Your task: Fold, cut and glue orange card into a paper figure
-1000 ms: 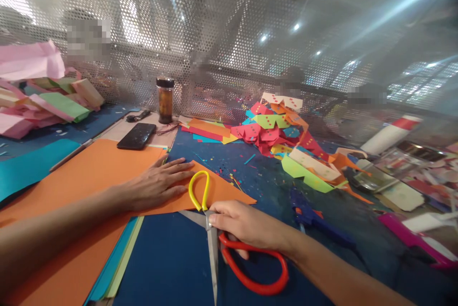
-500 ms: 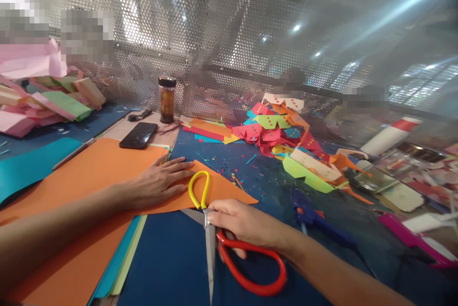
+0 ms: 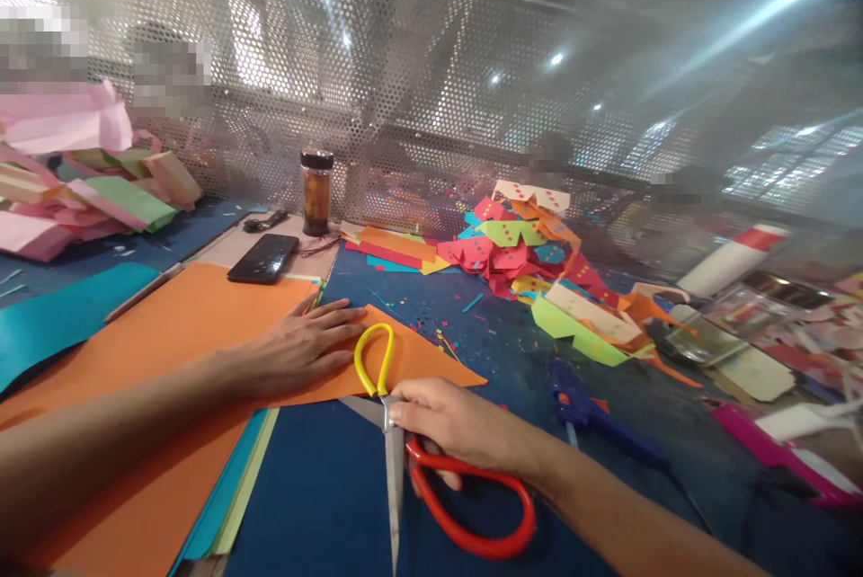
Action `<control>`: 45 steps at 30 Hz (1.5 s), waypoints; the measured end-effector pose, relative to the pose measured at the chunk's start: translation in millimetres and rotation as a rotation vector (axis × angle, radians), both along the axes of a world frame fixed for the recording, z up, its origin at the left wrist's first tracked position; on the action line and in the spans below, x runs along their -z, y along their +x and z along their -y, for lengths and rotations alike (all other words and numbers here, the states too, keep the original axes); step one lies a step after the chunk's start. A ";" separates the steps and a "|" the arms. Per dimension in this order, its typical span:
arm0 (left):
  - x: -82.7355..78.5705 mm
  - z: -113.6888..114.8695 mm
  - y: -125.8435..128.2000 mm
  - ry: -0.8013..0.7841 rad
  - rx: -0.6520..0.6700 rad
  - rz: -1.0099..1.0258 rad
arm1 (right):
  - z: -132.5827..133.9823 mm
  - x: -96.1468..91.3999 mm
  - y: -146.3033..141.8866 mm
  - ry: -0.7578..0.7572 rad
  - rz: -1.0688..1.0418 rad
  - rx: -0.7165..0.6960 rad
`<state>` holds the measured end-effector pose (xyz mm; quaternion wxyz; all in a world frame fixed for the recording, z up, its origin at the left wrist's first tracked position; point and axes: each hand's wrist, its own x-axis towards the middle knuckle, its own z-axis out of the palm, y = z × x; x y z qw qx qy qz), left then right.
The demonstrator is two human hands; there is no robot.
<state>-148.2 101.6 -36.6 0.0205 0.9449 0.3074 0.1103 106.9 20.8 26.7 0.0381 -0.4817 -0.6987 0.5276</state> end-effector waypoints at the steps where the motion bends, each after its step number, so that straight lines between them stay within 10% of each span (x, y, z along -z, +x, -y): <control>1: 0.1 1.0 1.3 0.000 -0.008 0.005 | 0.4 -2.3 0.4 0.002 0.010 0.000; 45: 5.0 -2.1 -1.8 0.000 -0.048 0.073 | 2.4 -5.0 -5.3 -0.005 0.033 -0.012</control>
